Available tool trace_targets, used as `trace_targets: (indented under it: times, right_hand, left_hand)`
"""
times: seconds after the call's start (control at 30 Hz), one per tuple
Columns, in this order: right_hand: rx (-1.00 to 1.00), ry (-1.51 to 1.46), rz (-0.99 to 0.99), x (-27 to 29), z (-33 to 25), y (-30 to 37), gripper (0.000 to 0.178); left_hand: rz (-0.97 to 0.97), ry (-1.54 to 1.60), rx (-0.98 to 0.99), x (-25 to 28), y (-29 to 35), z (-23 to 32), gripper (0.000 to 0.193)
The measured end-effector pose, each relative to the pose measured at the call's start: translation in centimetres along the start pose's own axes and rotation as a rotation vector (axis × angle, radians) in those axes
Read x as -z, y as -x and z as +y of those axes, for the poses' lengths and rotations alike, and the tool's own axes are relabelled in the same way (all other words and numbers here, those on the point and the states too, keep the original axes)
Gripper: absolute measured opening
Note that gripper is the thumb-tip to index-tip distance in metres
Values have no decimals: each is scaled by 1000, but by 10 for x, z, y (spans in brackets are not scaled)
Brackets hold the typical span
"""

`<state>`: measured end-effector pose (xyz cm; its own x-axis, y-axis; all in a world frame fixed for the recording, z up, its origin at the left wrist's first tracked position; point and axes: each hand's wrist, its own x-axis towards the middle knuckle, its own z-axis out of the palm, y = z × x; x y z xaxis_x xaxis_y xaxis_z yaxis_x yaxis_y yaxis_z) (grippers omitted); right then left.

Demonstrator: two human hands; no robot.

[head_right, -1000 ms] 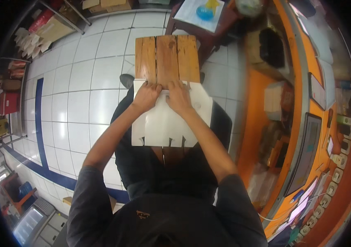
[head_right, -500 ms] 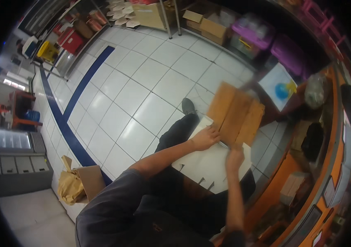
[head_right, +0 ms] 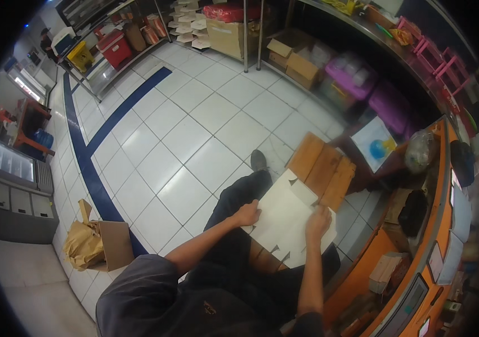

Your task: The person assembles several cardboard food boxes by hand while seated, folding the side flaps and locking the tabs to form the box structures and stacking the completed boxes on a nearby surface.

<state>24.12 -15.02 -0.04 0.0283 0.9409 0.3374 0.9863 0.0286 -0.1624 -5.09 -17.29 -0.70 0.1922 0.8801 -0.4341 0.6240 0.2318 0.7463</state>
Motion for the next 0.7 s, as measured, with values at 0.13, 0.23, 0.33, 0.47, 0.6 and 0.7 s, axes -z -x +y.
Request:
trace_targets:
  times: [0.13, 0.23, 0.33, 0.47, 0.6, 0.7]
  right_hand:
    - [91, -270, -10, 33, -61, 36, 55]
    - [295, -524, -283, 65, -102, 98, 61]
    - [314, -377, -220, 78, -122, 123, 60]
    - [265, -303, -121, 52, -91, 131, 48]
    - [329, -357, -41, 39, -111, 127, 46]
    - [301, -282, -115, 33, -72, 138, 32]
  left_hand:
    - [34, 36, -83, 6, -1, -10, 36]
    - [62, 140, -84, 2, -4, -10, 37]
    - [83, 227, -73, -5, -2, -12, 38]
    - [6, 289, -2, -23, -13, 3, 44]
    - [243, 132, -36, -12, -25, -59, 49]
    - [41, 303, 87, -33, -13, -15, 45]
